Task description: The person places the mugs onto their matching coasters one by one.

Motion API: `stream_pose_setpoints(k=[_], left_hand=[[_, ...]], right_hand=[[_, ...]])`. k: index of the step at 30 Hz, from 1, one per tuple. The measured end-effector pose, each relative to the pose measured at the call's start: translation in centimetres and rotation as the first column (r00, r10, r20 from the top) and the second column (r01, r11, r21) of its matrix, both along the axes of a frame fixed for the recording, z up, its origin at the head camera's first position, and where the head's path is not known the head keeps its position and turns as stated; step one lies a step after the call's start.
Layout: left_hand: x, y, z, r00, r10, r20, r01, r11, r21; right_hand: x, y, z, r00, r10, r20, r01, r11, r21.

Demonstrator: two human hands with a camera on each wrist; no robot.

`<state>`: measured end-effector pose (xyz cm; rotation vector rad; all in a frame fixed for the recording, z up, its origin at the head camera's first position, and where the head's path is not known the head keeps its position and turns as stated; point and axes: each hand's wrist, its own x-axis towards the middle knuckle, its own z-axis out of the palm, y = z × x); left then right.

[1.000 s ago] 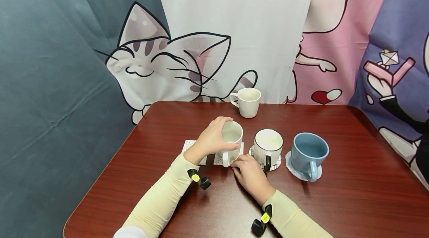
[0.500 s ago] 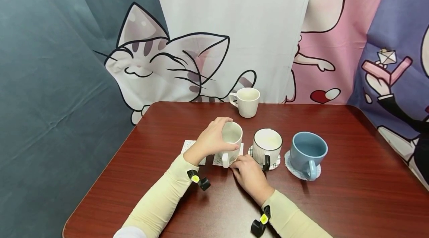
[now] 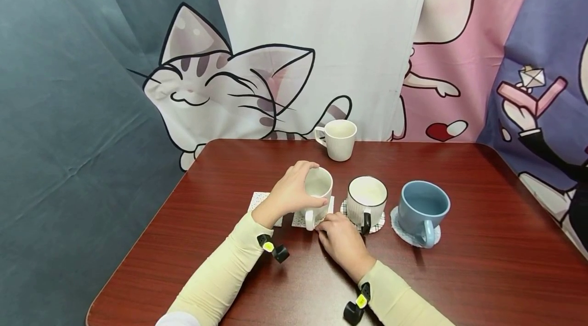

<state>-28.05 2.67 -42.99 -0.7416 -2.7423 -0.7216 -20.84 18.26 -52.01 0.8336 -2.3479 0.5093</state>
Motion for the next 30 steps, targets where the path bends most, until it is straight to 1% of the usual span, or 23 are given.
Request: stream_pose_setpoints(k=[7, 18, 24, 30], left_hand=[[0.03, 0.00, 0.04, 1.000, 0.000, -0.007, 0.000, 1.000, -0.002], [0.31, 0.02, 0.18, 1.000, -0.006, 0.006, 0.006, 1.000, 0.005], [0.19, 0.05, 0.23, 1.000, -0.002, 0.002, 0.002, 1.000, 0.008], [0.10, 0.13, 0.33, 1.000, -0.002, 0.023, 0.001, 1.000, 0.012]], right_hand=[[0.11, -0.05, 0.38, 1.000, -0.007, 0.001, 0.007, 1.000, 0.008], [0.13, 0.02, 0.09, 1.000, -0.019, -0.003, 0.019, 1.000, 0.019], [0.21, 0.05, 0.41, 1.000, -0.023, 0.004, 0.023, 1.000, 0.017], [0.14, 0.10, 0.40, 1.000, -0.028, -0.004, 0.029, 0.999, 0.023]])
